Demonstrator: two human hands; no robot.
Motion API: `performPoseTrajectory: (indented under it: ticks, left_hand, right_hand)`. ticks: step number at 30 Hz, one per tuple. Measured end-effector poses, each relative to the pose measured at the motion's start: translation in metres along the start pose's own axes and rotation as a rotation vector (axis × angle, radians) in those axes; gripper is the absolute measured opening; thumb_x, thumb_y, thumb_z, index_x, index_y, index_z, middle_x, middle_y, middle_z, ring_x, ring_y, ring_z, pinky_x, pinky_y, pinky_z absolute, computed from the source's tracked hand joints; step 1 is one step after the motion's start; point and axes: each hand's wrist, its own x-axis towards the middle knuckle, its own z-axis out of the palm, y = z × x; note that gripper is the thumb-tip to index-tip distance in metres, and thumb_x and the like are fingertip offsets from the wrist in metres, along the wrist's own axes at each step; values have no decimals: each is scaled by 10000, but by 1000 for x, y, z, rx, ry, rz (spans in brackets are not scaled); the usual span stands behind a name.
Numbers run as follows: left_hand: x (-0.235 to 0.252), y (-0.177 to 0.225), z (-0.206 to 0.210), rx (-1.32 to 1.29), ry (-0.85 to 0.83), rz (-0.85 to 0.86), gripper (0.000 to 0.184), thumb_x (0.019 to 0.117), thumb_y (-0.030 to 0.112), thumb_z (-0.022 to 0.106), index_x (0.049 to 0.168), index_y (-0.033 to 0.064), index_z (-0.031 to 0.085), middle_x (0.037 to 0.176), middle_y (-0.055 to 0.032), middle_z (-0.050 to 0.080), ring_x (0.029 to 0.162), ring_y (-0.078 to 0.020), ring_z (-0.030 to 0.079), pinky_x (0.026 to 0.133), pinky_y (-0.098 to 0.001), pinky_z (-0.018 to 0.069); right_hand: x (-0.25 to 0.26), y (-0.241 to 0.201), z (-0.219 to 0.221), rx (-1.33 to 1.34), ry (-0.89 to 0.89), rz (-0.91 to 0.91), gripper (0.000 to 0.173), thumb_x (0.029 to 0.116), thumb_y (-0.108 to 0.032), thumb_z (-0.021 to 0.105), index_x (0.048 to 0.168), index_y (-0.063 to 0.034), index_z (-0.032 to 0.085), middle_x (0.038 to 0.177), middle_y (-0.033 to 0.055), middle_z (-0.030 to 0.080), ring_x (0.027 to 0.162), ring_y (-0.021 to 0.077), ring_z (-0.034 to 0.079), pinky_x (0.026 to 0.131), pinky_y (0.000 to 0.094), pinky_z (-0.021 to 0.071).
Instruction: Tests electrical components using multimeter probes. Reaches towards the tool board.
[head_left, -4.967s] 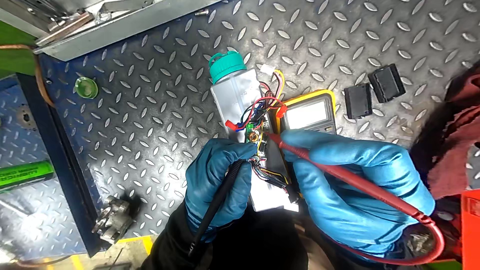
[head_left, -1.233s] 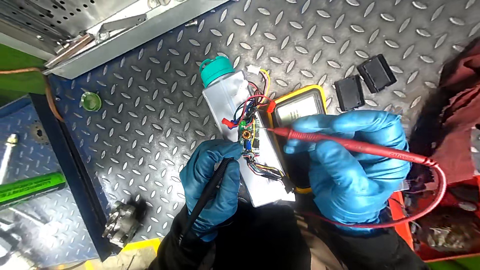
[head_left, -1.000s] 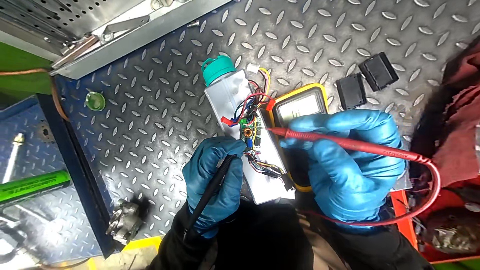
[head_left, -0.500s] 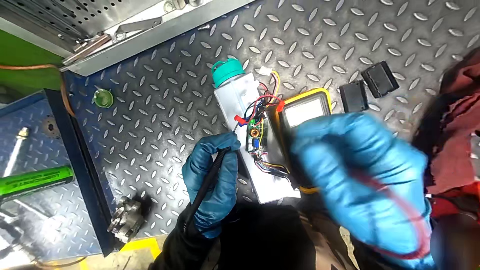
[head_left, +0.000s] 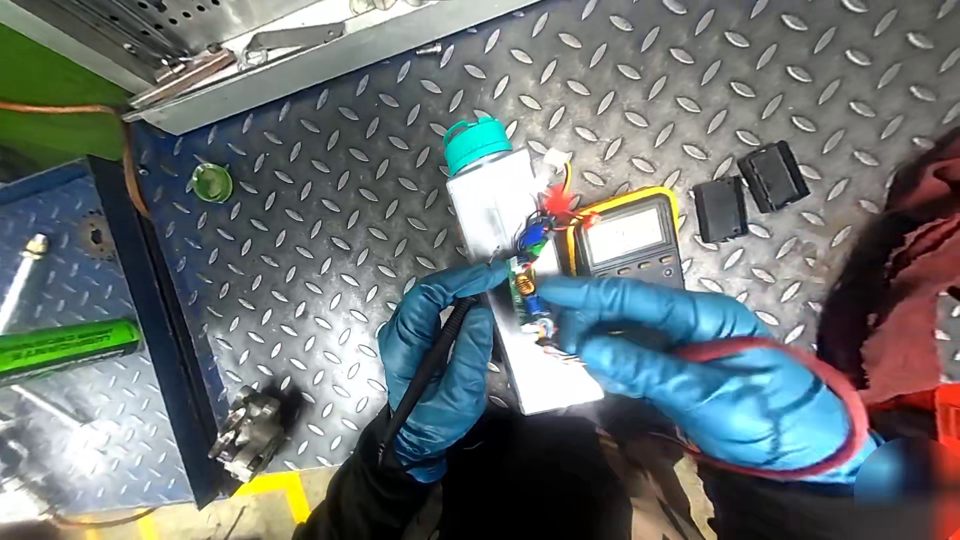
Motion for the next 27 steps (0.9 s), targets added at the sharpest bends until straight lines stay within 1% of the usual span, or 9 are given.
performPoseTrajectory:
  ticks: [2,3,6,12,15,19,22,25,27]
  left_hand:
    - [-1,6,2,-17,-14,3,227,1029,137,541,1187,15,650,1167,-80,719,1074,-157,688,939,-303,578]
    - [-1,8,3,-34,-29,11,230,1036,153,539,1195,30,649,1181,-77,723,1096,-161,690,943,-305,577]
    - [-2,11,7,-123,-89,51,243,1026,156,562,1205,24,660,1191,-94,714,1131,-187,678,975,-335,575]
    - [-4,9,10,-203,-126,91,223,1013,124,571,1178,-7,645,1180,-154,722,1177,-261,679,1027,-398,566]
    - [-5,9,9,-177,-136,91,231,1011,130,575,1179,-8,652,1166,-151,720,1173,-271,678,1019,-413,575]
    - [-6,7,6,-139,-151,94,223,1001,120,575,1157,-22,649,1149,-164,722,1177,-283,676,1018,-411,576]
    - [-5,8,4,-117,-163,94,219,994,120,576,1136,-24,661,1126,-159,721,1162,-282,673,1003,-408,577]
    - [-3,11,3,-91,-178,102,217,987,129,573,1124,-10,668,1104,-133,719,1135,-258,672,980,-391,578]
    - [-2,13,2,-91,-178,121,206,982,119,584,1115,-11,673,1105,-137,724,1139,-266,674,984,-398,581]
  right_hand:
    - [1,8,-9,385,-43,73,392,975,-118,622,1360,-49,654,931,49,691,625,52,553,510,167,466]
    - [1,13,-14,557,-101,106,391,986,-138,614,1367,-55,647,928,58,680,614,45,541,505,160,448]
    - [0,32,-22,914,-234,170,425,972,-148,581,1376,-20,613,943,89,669,623,57,572,521,162,472]
    - [-2,34,-20,1110,-252,252,378,968,-135,551,1316,0,612,945,102,656,556,32,531,459,131,420]
    - [-1,35,-19,1181,-261,270,370,948,-105,566,1298,6,614,965,115,662,578,51,559,482,147,447]
    - [-1,36,-16,1173,-251,286,391,935,-108,564,1309,-1,611,941,102,651,558,41,540,466,139,429]
    - [-4,36,-14,1096,-226,246,394,936,-158,599,1295,2,629,883,70,646,601,57,573,503,153,464]
    - [-7,30,-12,807,-200,160,426,947,-315,699,1287,-60,669,924,27,678,676,20,580,549,127,458]
    - [-5,18,-7,514,-123,107,425,908,-378,746,1246,-124,700,909,-20,681,672,-8,566,558,127,462]
